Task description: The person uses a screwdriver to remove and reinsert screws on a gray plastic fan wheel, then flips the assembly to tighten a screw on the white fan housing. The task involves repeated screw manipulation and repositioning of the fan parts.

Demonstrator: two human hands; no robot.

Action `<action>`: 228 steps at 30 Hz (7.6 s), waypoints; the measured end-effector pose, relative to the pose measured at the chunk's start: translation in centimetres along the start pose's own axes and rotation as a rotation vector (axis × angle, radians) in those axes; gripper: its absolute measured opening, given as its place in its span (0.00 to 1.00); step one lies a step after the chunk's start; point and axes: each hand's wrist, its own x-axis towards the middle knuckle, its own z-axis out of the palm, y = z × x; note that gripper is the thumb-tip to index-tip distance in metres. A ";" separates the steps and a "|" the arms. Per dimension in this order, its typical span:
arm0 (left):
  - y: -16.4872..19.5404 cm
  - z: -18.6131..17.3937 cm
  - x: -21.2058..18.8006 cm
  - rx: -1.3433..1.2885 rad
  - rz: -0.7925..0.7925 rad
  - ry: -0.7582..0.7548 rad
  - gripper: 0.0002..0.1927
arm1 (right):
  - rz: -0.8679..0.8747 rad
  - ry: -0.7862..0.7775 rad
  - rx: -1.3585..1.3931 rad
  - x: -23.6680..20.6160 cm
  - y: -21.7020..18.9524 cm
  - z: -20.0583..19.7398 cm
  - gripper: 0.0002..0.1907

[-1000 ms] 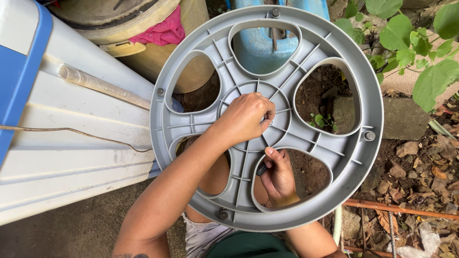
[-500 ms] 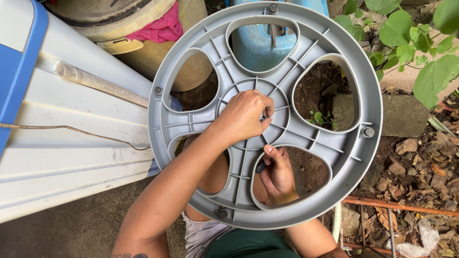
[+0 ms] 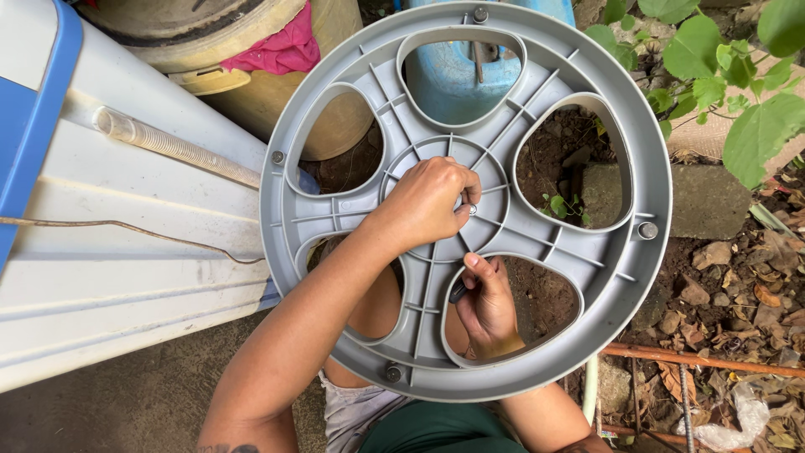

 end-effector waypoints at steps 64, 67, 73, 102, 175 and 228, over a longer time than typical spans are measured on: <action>0.3 0.4 -3.6 0.157 -0.084 0.143 0.17 | -0.135 -0.367 0.371 2.6 -4.3 -3.4 0.19; 0.4 0.6 -3.4 0.137 -0.024 0.081 0.18 | -0.173 -0.404 0.322 4.0 -5.6 -4.4 0.20; 0.6 0.4 -2.0 0.096 0.138 -0.030 0.16 | -0.233 -0.463 0.144 4.2 -7.1 -6.1 0.25; 3.4 -1.4 -1.3 0.196 0.175 -0.126 0.10 | -0.020 -0.113 0.244 -3.1 0.5 -7.5 0.03; 1.8 -0.1 -2.9 0.124 0.125 -0.010 0.06 | 0.007 -0.445 0.088 -1.2 0.6 -5.3 0.23; -6.2 -6.8 4.8 0.092 0.218 -0.159 0.10 | -0.425 -0.360 -0.125 8.9 0.0 6.3 0.24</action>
